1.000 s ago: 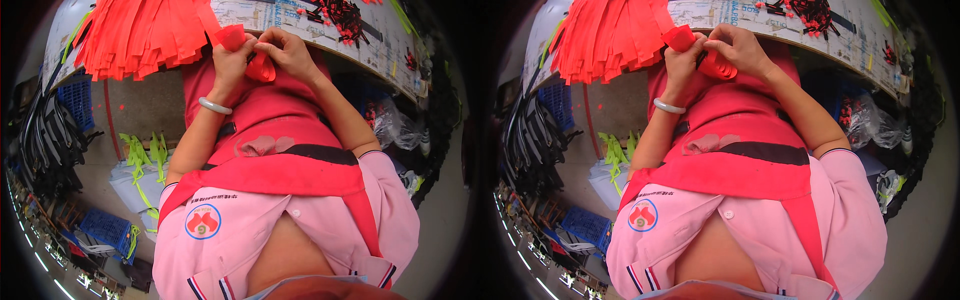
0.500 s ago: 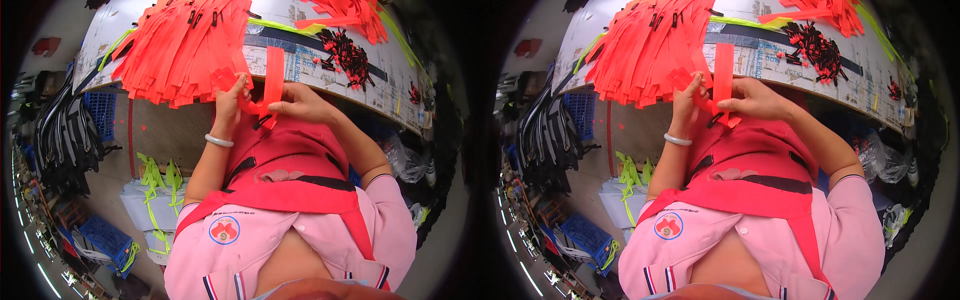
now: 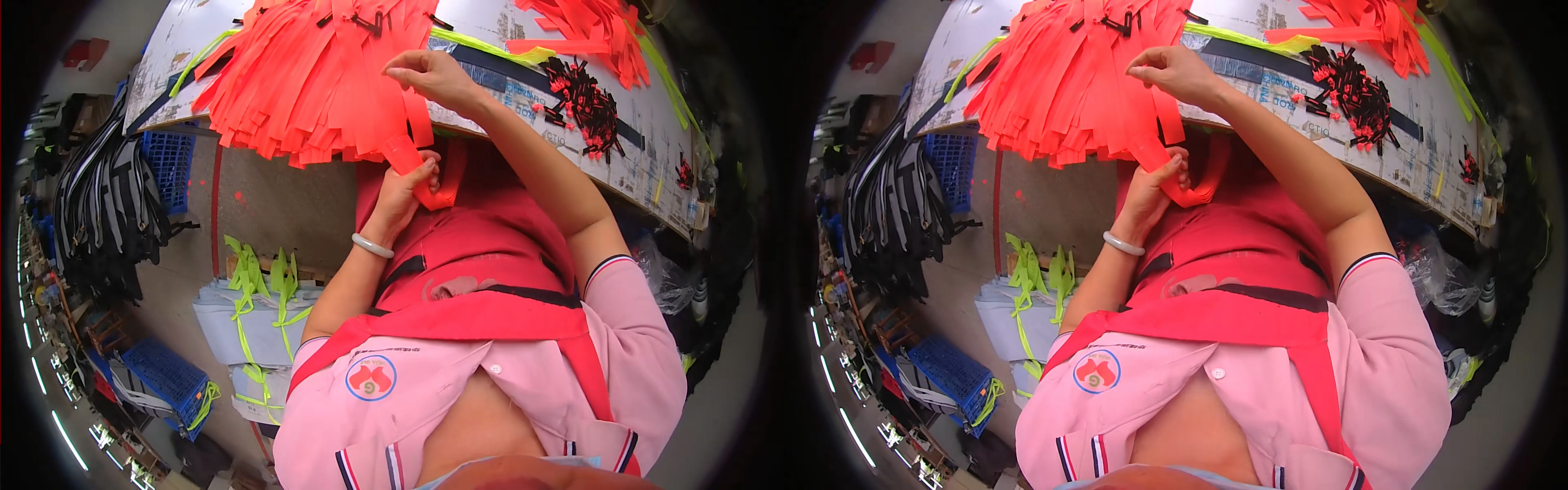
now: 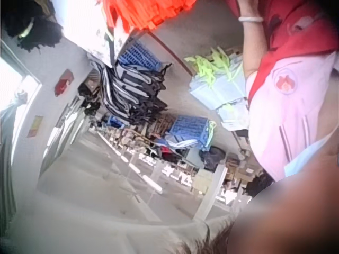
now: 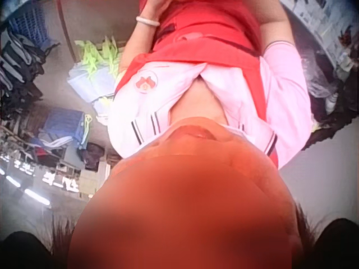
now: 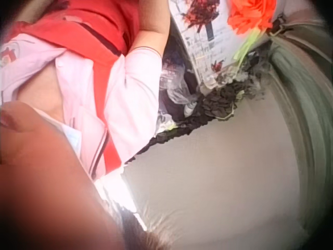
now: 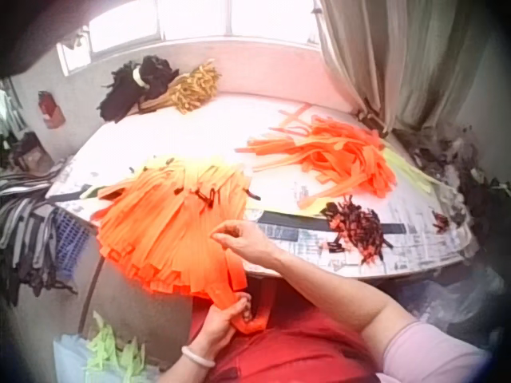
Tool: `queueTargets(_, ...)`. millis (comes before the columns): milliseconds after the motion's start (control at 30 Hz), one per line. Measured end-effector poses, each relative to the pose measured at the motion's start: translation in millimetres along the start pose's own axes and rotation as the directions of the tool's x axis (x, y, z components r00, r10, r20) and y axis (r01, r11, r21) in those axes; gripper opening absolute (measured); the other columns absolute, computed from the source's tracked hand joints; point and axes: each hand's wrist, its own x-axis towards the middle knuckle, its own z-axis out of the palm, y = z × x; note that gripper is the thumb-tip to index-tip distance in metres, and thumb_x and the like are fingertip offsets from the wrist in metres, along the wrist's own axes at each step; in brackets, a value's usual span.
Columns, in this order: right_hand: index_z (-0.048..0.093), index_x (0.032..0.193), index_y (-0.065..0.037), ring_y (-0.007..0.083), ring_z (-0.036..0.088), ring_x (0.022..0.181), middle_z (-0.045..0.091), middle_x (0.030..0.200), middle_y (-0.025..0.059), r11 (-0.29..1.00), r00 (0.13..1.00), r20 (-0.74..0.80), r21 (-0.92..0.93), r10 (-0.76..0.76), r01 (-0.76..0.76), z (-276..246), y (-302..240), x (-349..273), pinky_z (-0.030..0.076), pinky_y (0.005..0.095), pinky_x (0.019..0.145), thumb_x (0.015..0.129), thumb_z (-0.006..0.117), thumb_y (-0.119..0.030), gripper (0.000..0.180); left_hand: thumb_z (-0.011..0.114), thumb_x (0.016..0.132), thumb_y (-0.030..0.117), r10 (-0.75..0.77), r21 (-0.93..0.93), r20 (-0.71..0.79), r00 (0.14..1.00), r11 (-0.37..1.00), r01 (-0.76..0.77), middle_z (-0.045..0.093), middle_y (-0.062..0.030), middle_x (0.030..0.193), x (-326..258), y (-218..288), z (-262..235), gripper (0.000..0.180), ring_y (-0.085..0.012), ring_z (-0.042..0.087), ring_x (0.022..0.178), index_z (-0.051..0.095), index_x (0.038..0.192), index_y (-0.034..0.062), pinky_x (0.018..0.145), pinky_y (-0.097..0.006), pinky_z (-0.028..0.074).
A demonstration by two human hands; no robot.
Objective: Assembling components for safety vests by threading plastic clips onto red fabric straps at a workbench.
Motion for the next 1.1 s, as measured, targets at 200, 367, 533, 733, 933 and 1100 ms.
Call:
queueTargets(200, 0.065, 0.101, 0.000, 0.0053, 0.057, 0.081, 0.063, 0.085, -0.0005, 0.994, 0.995, 0.102, 0.107, 0.006, -0.017, 1, 3, -79, 0.047, 0.0202, 0.073, 0.092, 0.058, -0.014, 0.018, 0.061, 0.091, 0.017, 0.090, 0.266, 0.039, 0.995, 0.959, -0.098, 0.054, -0.0014, 0.064, 2, 11, 16, 0.017, -0.0118, 0.055, 0.057, 0.063, 0.091, -0.0002, 0.056, -0.026, 0.045)
queueTargets(367, 0.066, 0.103, -0.005, 0.0094, 0.059, 0.071, 0.063, 0.078, 0.0058, 0.955, 0.994, 0.088, -0.282, -0.066, 0.089, 2, -8, -108, 0.048, 0.0226, 0.068, 0.087, 0.063, -0.010, 0.016, 0.061, 0.089, 0.013, 0.050, 0.345, 0.049, 0.998, 0.936, -0.064, 0.056, -0.0014, 0.065, 9, -2, 14, 0.016, -0.0098, 0.052, 0.055, 0.060, 0.079, 0.0016, 0.051, -0.025, 0.041)
queueTargets(533, 0.064, 0.103, -0.004, 0.0112, 0.059, 0.069, 0.063, 0.079, 0.0064, 0.940, 0.999, 0.043, -0.341, -0.005, 0.019, 6, 10, -116, 0.048, 0.0241, 0.067, 0.085, 0.065, -0.010, 0.018, 0.066, 0.085, 0.015, -0.071, 0.384, 0.063, 0.995, 0.922, 0.041, 0.059, -0.0026, 0.070, 10, -4, 8, 0.013, -0.0101, 0.054, 0.060, 0.061, 0.083, 0.0028, 0.055, -0.024, 0.043)
queueTargets(733, 0.062, 0.091, -0.001, 0.0085, 0.060, 0.071, 0.061, 0.077, 0.0019, 0.976, 1.000, 0.020, 0.214, 0.024, -0.027, -19, 8, -123, 0.049, 0.0253, 0.064, 0.087, 0.064, -0.012, 0.012, 0.063, 0.090, 0.020, -0.122, 0.060, 0.190, 0.974, 0.992, 0.113, 0.062, -0.0070, 0.098, 5, 21, 16, 0.032, -0.0142, 0.059, 0.086, 0.056, 0.113, 0.0000, 0.077, -0.027, 0.048)
queueTargets(933, 0.063, 0.091, -0.002, 0.0036, 0.049, 0.065, 0.057, 0.076, -0.0026, 0.998, 0.999, 0.031, 0.047, 0.031, -0.033, -26, -3, -127, 0.039, 0.0198, 0.056, 0.089, 0.063, -0.013, 0.011, 0.065, 0.090, 0.020, 0.023, 0.367, 0.153, 0.988, 0.927, -0.078, 0.062, -0.0008, 0.084, 7, 35, 16, 0.023, -0.0050, 0.052, 0.070, 0.067, 0.103, 0.0011, 0.064, -0.020, 0.043)
queueTargets(1100, 0.060, 0.095, -0.005, 0.0018, 0.045, 0.065, 0.052, 0.074, -0.0053, 0.995, 0.995, 0.065, 0.063, 0.069, -0.073, -21, 1, -130, 0.037, 0.0185, 0.055, 0.092, 0.059, -0.016, 0.012, 0.068, 0.084, 0.008, 0.096, 0.479, 0.069, 0.993, 0.870, -0.117, 0.065, -0.0003, 0.082, 0, 36, 35, 0.017, -0.0066, 0.059, 0.068, 0.068, 0.100, 0.0012, 0.058, -0.019, 0.046)
